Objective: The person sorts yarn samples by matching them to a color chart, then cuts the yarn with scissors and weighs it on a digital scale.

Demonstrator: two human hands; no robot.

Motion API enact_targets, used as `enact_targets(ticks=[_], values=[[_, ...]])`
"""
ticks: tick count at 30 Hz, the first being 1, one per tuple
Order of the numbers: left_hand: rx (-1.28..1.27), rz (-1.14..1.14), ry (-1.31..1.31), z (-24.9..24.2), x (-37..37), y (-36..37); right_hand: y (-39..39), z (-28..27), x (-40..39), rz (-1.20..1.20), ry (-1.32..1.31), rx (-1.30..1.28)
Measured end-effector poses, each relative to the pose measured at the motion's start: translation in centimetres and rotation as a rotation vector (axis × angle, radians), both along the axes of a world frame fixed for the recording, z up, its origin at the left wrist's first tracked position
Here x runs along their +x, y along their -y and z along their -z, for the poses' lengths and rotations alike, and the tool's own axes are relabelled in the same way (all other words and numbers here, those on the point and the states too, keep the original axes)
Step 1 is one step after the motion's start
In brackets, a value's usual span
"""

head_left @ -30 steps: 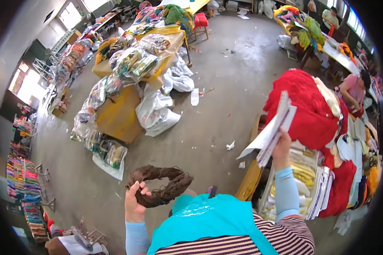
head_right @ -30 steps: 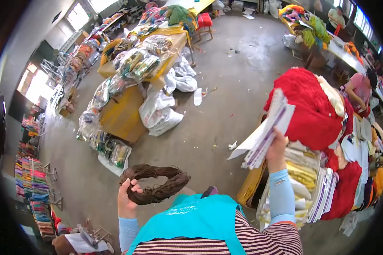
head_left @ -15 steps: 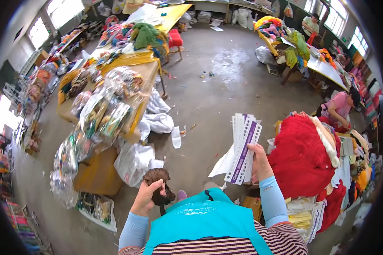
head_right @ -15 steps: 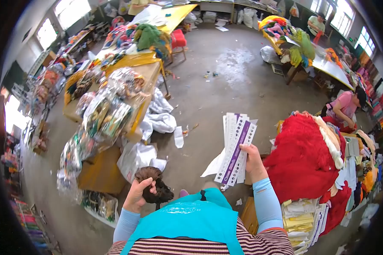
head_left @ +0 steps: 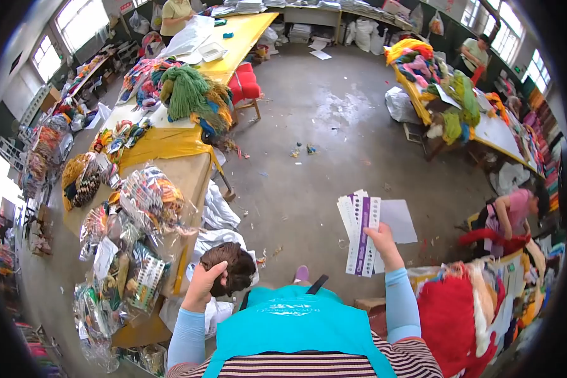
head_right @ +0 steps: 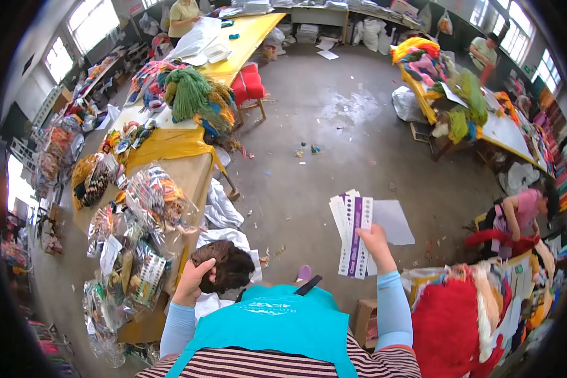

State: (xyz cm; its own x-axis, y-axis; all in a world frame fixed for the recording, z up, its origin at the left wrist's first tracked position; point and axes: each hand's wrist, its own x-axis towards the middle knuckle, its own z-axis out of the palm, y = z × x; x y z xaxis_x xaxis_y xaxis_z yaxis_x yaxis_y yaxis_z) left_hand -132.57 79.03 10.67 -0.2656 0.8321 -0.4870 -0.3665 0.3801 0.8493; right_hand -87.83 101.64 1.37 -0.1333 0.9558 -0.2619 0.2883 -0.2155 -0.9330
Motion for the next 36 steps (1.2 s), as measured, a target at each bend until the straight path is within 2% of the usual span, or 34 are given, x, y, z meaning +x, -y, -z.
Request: enact_targets(ticks=[3, 5, 9, 12, 14, 16, 18, 20, 22, 24, 26, 28, 29, 30, 31, 34, 36], values=[[0.01, -0.014, -0.022, -1.0, -1.7, -7.7, -12.2, -0.1, -5.5, -0.188, 0.205, 0.079], [0.001, -0.018, -0.016, -1.3, -3.3, -12.4, -19.6, -1.2, -10.6, -0.303, 0.241, 0.069], [0.001, -0.072, 0.023, 1.8, -7.1, -22.4, -34.2, -2.0, -21.5, -0.471, 0.13, 0.146], [-0.028, -0.002, 0.037, 4.4, -11.1, -30.6, -43.7, -4.1, -29.3, -0.501, 0.204, 0.184], [-0.045, 0.044, 0.001, 5.5, -14.2, -36.2, -50.1, -3.9, -33.9, -0.518, 0.096, 0.259], [-0.054, 0.057, -0.034, 5.6, -16.1, -40.8, -55.9, -5.6, -38.2, -0.518, 0.196, 0.271], [-0.095, 0.125, -0.179, 5.0, -18.9, -44.1, -61.2, -6.3, -42.7, -0.555, 0.262, 0.315], [-0.126, 0.097, -0.196, 4.0, -20.7, -46.6, -66.0, -8.0, -47.3, -0.642, 0.228, 0.323], [-0.09, 0.066, -0.312, 3.9, -22.6, -48.8, -70.5, -10.2, -52.4, -0.685, 0.287, 0.425], [-0.143, -0.007, -0.298, 4.1, -24.4, -50.7, -76.0, -10.5, -57.9, -0.737, 0.308, 0.526], [-0.216, -0.129, -0.249, 5.4, -25.4, -51.8, -80.2, -11.8, -63.5, -0.824, 0.202, 0.474], [-0.274, -0.266, -0.283, 6.4, -26.1, -53.4, -84.1, -13.2, -69.3, -0.95, -0.026, 0.378], [-0.126, -0.409, -0.524, 6.7, -25.6, -55.0, -85.3, -14.6, -71.9, -0.99, -0.14, 0.308], [-0.147, -0.445, -0.525, 7.2, -25.4, -56.2, -86.6, -16.0, -74.1, -1.017, -0.255, 0.316], [-0.173, -0.563, -0.418, 7.6, -25.1, -57.4, -88.6, -16.3, -76.2, -1.015, -0.346, 0.288], [-0.346, -0.712, -0.119, 6.5, -24.7, -60.6, -94.7, -15.3, -81.6, -0.957, -0.561, 0.125], [-0.425, -0.798, -0.056, 5.3, -24.5, -63.5, -98.6, -12.1, -85.3, -0.937, -0.607, -0.015]])
